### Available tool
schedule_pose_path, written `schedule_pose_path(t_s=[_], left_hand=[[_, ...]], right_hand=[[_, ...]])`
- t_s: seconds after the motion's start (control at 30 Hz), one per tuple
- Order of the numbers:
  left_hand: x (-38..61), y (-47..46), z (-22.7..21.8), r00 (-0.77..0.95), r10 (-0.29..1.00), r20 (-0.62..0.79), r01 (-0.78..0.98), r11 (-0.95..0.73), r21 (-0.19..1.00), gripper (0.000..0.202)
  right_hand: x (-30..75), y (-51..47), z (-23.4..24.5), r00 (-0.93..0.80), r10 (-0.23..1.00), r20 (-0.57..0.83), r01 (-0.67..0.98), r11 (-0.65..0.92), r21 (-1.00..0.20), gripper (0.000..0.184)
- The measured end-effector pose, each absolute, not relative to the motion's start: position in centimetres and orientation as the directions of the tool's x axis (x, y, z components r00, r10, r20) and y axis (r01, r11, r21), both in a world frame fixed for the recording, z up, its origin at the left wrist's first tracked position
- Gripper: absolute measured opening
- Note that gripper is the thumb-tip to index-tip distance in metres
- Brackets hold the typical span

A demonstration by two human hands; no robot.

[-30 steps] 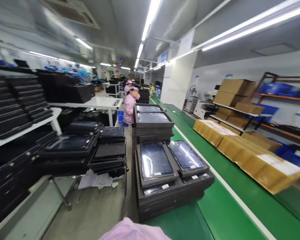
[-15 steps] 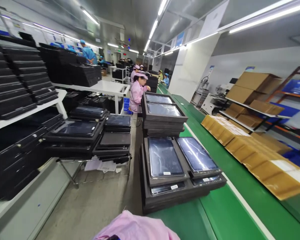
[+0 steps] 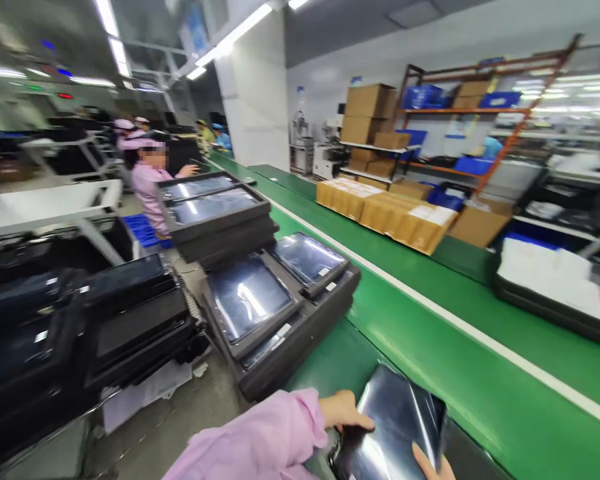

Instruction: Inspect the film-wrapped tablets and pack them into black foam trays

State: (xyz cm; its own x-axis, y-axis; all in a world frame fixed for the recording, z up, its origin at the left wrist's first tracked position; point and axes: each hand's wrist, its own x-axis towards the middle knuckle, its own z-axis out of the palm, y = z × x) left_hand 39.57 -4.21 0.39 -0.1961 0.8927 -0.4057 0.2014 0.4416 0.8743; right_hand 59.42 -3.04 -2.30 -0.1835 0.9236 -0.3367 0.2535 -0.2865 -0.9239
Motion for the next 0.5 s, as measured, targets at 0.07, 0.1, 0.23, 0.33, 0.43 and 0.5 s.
schedule_pose_path(t_s=[0.07, 0.1, 0.23, 0.33, 0.43, 0.5], left_hand=[[39.6, -3.6, 0.7, -0.176, 0.899, -0.4, 0.201, 0.431, 0.88, 0.05], [39.5, -3.3, 1.1, -0.157, 0.913, -0.376, 0.188, 0.401, 0.897, 0.05], [39.3, -2.1, 3.2, -0.03, 0.97, -0.24, 0.099, 0.242, 0.965, 0.038], [39.0, -1.8, 4.0, 0.057, 0.986, -0.157, 0.066, 0.153, 0.986, 0.043], [38.7, -2.0, 3.9, 0.096, 0.995, -0.004, 0.001, 0.004, 1.0, 0.048], [38.5, -2.0, 3.6, 0.102, 0.984, 0.148, -0.05, -0.143, 0.988, 0.047]], right_hand=[[60.0, -4.3, -2.5, -0.083, 0.928, -0.364, 0.11, -0.355, -0.928, 0.046], [60.2, -4.7, -2.2, -0.051, 0.93, -0.364, 0.02, -0.363, -0.931, 0.045], [60.4, -4.3, 0.9, 0.003, 0.962, -0.273, -0.12, -0.27, -0.955, 0.04], [60.3, -3.1, 2.9, 0.023, 0.995, -0.098, -0.119, -0.095, -0.988, 0.038], [60.0, -2.3, 3.5, 0.08, 0.993, 0.092, -0.179, 0.105, -0.978, 0.041], [59.7, -2.2, 3.2, 0.069, 0.986, 0.153, -0.178, 0.163, -0.97, 0.04]])
